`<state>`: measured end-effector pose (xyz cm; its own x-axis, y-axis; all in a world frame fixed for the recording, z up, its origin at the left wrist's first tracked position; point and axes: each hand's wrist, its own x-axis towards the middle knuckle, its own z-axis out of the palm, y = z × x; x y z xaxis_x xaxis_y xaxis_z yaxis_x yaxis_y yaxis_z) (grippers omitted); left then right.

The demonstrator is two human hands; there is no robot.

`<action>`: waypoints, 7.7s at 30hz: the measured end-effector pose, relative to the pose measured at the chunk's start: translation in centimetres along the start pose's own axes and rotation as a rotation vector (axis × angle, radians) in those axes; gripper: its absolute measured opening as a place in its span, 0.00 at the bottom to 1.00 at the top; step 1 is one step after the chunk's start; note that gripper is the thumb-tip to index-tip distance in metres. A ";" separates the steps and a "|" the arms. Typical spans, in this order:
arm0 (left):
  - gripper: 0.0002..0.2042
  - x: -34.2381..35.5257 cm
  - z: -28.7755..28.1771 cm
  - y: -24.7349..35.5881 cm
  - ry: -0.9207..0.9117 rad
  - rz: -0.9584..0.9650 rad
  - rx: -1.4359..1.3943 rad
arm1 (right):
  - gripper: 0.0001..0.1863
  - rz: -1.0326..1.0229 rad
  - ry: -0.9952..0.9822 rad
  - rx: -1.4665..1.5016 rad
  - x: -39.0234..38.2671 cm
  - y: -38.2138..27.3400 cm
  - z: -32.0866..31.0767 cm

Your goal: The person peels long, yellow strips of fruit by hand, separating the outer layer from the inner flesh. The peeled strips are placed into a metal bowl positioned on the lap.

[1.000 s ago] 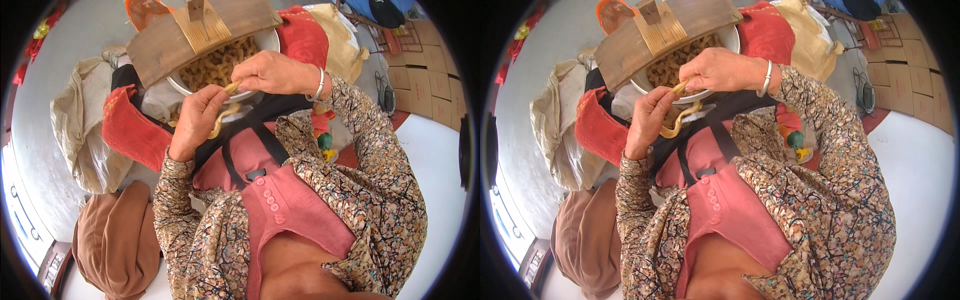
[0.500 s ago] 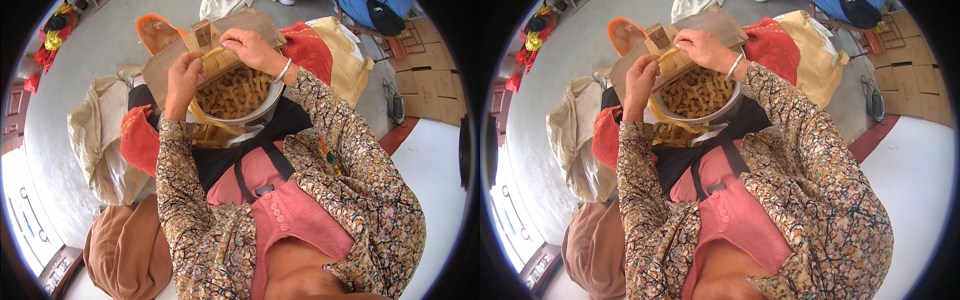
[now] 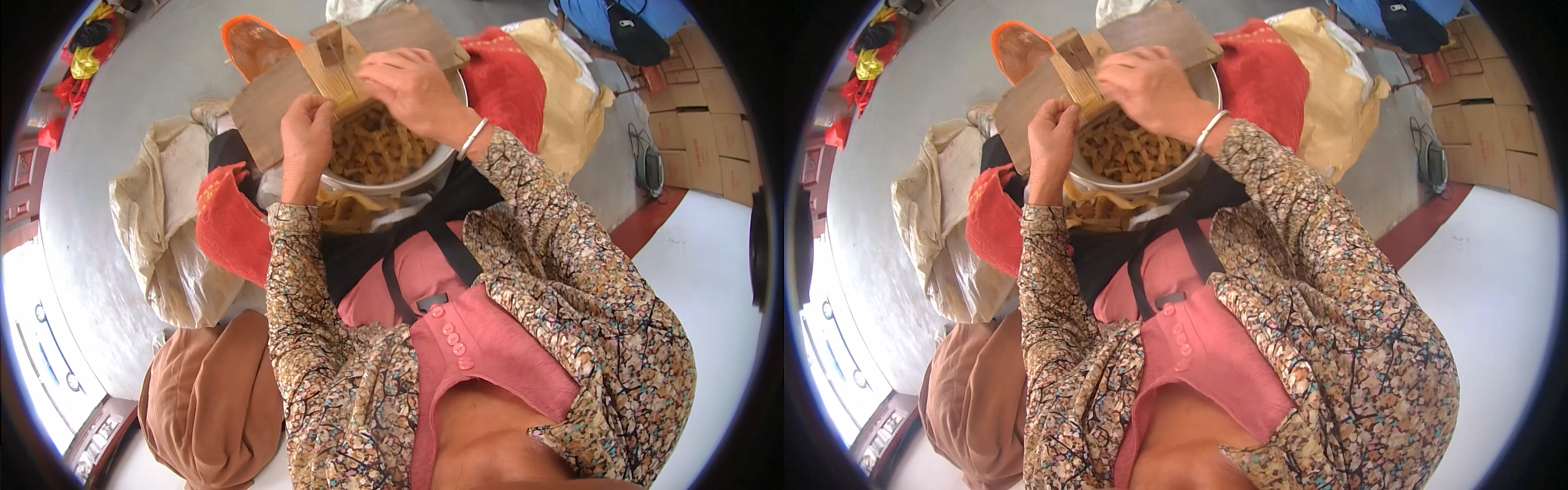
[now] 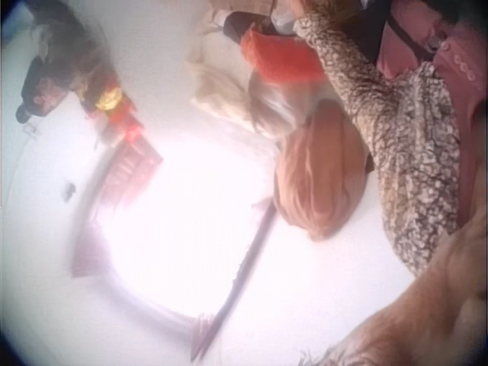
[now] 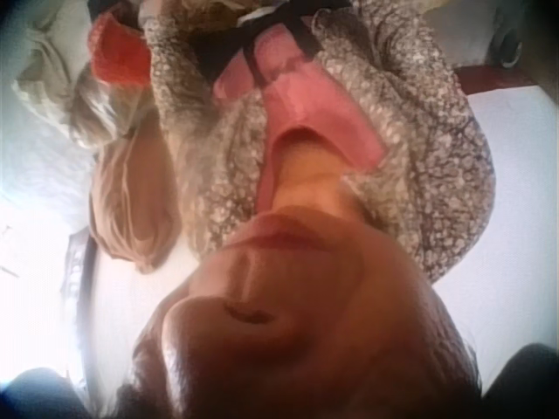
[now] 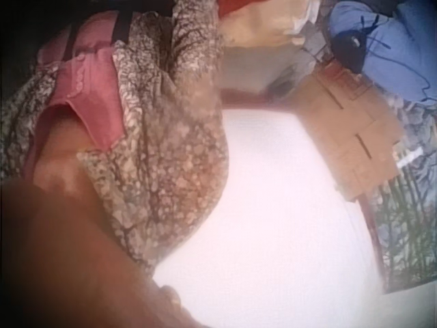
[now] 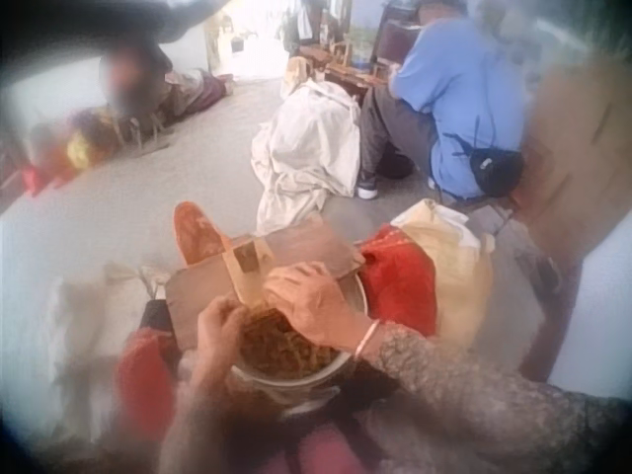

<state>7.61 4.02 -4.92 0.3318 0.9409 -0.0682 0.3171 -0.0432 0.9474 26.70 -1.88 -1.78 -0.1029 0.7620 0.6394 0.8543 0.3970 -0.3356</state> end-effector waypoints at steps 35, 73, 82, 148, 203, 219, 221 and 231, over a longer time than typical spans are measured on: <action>0.08 -9.0 2.1 3.4 0.100 0.517 0.649 | 0.12 0.310 -0.214 0.253 -4.0 -4.3 -0.7; 0.11 -13.5 2.4 1.2 -0.113 -0.176 -0.362 | 0.12 0.910 0.325 1.363 -2.3 -0.3 -1.6; 0.03 -10.7 1.3 3.5 0.099 0.508 0.493 | 0.15 -0.003 -0.479 0.386 -1.4 -2.0 -4.4; 0.12 2.9 -0.8 0.6 0.135 0.184 0.571 | 0.12 0.323 -0.274 0.263 0.9 4.5 0.8; 0.15 -6.0 -0.7 5.2 -0.382 0.053 -0.028 | 0.11 -0.164 -0.525 0.142 -2.8 -1.1 -4.4; 0.10 -6.9 4.9 6.4 -0.258 -0.246 -0.783 | 0.11 0.457 -0.128 0.332 -2.3 -3.4 -2.0; 0.07 -6.7 5.1 5.6 -0.266 -0.266 -0.814 | 0.10 0.417 -0.175 0.158 -2.2 -3.5 -2.3; 0.12 -8.8 3.6 2.6 0.100 0.647 0.619 | 0.12 0.588 -0.446 0.566 -5.9 -3.5 -1.7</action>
<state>8.69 -5.59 -2.94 0.5417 0.6937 0.4748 0.5266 -0.7203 0.4515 25.23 -8.63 -3.18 -0.0189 0.9995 -0.0265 0.4675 -0.0146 -0.8839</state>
